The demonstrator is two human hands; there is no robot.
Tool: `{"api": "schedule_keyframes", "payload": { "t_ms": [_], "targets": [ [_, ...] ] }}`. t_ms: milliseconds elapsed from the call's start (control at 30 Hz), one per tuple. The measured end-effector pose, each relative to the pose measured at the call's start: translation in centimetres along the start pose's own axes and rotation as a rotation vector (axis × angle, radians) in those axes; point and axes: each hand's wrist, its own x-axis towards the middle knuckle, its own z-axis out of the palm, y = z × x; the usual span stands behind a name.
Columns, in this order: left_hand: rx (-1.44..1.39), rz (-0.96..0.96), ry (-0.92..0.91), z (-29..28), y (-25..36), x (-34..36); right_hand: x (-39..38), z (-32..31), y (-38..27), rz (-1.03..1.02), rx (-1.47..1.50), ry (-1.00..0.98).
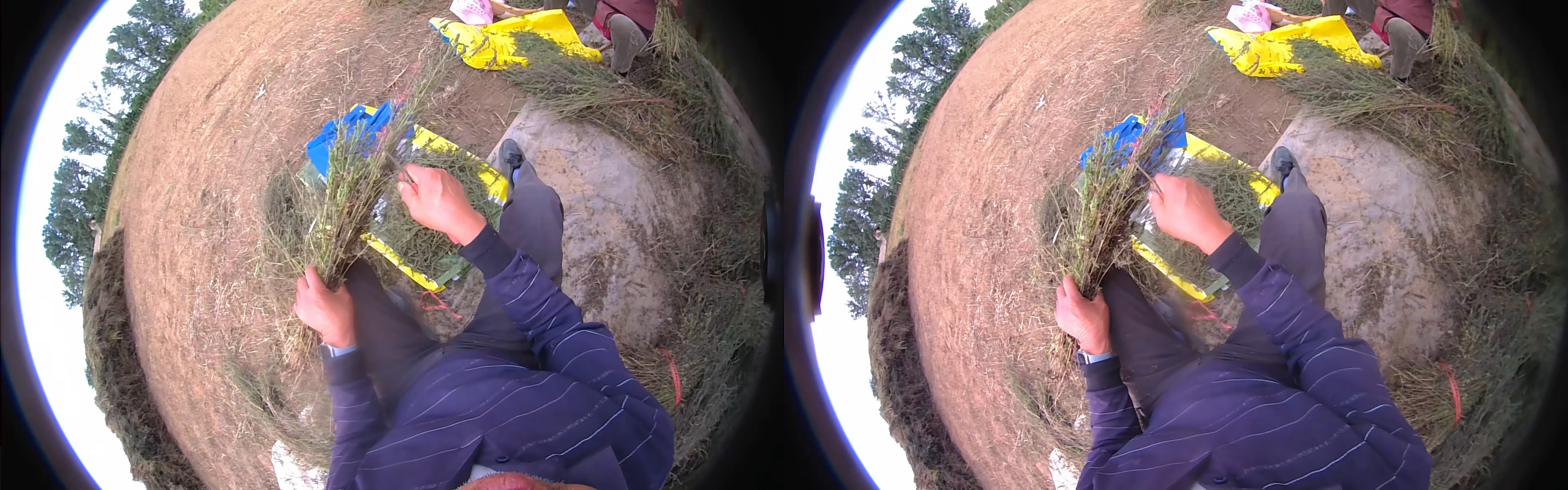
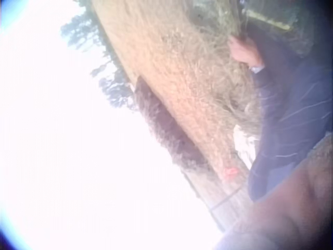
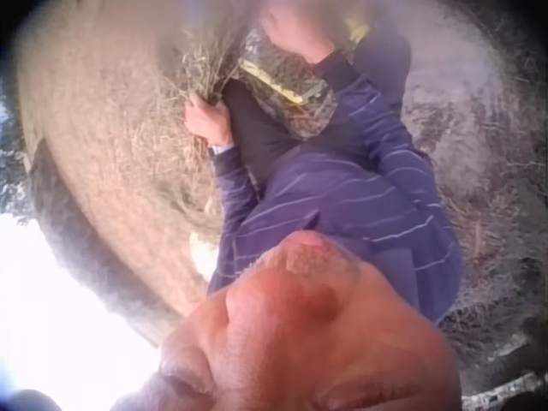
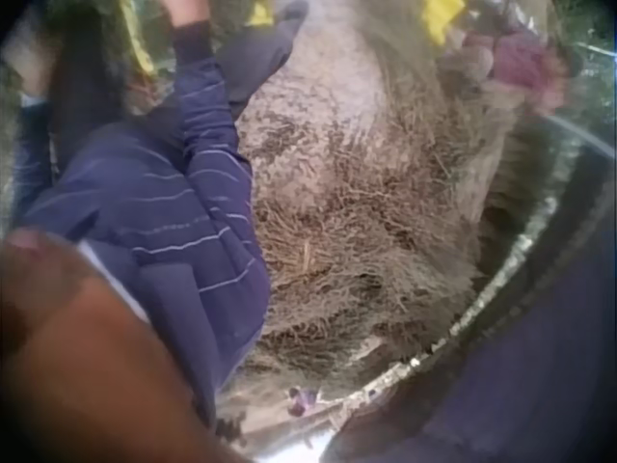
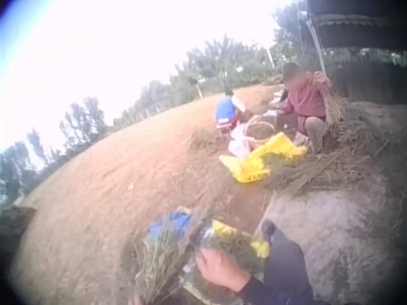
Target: The person sits on the ground and uses red-handled shears to trim a bundle of green plant stems, repeatedly cutting and placing trimmed pieces into a yellow bag. A blue cloth and additional plant material are nearby, and another person is visible working in the background.
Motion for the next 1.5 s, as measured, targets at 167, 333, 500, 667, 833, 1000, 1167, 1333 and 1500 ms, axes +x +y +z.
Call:
{"api": "schedule_keyframes", "payload": {
  "t_ms": [167,333,500,667,833,1000,1167,1333,1500],
  "targets": [
    [0.023,-0.018,-0.001,0.3,-0.3,-0.2,-1.7,-0.7,-0.3,-0.022,0.033,0.047],
    [-0.016,-0.002,-0.014,0.0,-0.4,-0.1,-2.0,-0.3,0.0,-0.003,0.015,0.046],
    [-0.012,-0.019,-0.027,-0.3,-0.1,0.0,-0.5,-0.3,-0.6,-0.011,0.004,0.059],
    [-0.024,-0.019,-0.026,-0.2,-0.2,0.0,0.0,0.1,-0.4,-0.034,-0.044,0.084],
    [-0.004,-0.019,-0.002,0.0,-0.1,-0.1,-1.9,0.6,0.4,0.036,0.104,0.086],
    [-0.013,-0.024,0.01,0.4,-0.4,-0.2,-3.7,-0.2,0.1,0.183,0.273,0.03],
    [-0.059,-0.025,0.024,0.6,-0.5,-0.2,-6.1,1.1,0.8,0.196,0.339,-0.091],
    [-0.064,-0.009,0.039,0.6,-0.7,0.0,-5.4,3.3,1.8,0.263,0.489,-0.287],
    [-0.066,-0.018,0.05,0.6,-0.7,0.0,-4.6,4.9,1.8,0.238,0.56,-0.104]
  ]
}}
